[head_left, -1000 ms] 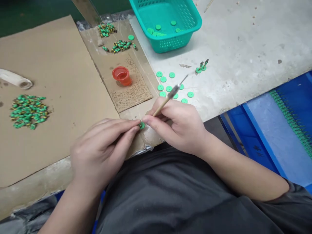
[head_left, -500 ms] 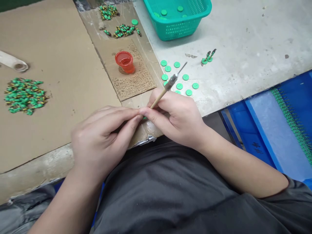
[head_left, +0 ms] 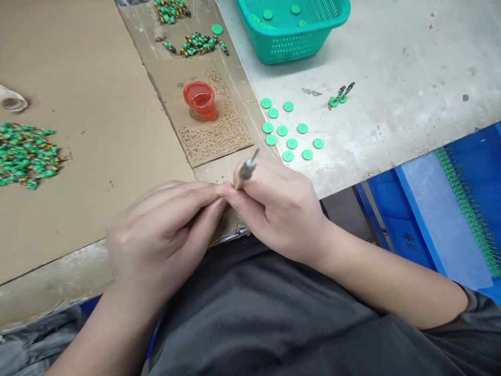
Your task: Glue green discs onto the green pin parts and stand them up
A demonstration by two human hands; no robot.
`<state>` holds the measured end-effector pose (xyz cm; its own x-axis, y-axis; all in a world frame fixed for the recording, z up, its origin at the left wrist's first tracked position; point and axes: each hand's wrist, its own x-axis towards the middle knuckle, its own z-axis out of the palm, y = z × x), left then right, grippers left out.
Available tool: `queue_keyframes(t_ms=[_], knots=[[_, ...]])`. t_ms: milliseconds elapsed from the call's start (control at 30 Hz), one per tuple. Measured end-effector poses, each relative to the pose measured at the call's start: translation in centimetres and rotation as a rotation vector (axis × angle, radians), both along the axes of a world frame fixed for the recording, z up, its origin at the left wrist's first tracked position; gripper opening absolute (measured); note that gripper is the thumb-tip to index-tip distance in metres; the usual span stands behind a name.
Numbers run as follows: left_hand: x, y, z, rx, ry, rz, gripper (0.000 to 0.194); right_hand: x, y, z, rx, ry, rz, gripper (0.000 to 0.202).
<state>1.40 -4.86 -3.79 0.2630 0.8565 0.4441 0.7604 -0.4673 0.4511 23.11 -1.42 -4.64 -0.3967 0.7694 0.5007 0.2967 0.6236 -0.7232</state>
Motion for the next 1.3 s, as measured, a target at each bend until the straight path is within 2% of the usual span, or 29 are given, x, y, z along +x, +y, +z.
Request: queue_keyframes(t_ms=[133,333,600,733,867,1100,1300], knots=[[-0.2,0.0,-0.2,0.014,0.014,-0.006,0.012,-0.4,0.2,-0.4,0.044,0.002,-0.013,0.024],[-0.4,0.7,-0.3,-0.034,-0.059,-0.055,0.021,0.9,1.5,0.1,-0.054,0.049,-0.159,0.035],[-0.4,0.2,0.0,-0.055,-0.010,-0.008,0.031,1.9,2.0,0.2,-0.094,-0.045,-0.030,0.030],[-0.5,0.7,-0.5,0.016,0.098,-0.010,0.020,2.2,2.3,0.8,-0.105,-0.119,0.016,0.030],[-0.4,1.0,-0.5,-0.018,0.100,-0.028,0.008,1.9,3.0,1.1,-0.136,-0.162,0.033,0.027],[-0.2,0.7,0.0,-0.051,0.084,-0.007,0.004,1.4,3.5,1.1,-0.184,-0.214,0.123,0.035],[-0.2,0.9,-0.2,-0.026,0.068,-0.005,0.006,1.6,3.4,1.3,-0.206,-0.209,0.151,0.033]])
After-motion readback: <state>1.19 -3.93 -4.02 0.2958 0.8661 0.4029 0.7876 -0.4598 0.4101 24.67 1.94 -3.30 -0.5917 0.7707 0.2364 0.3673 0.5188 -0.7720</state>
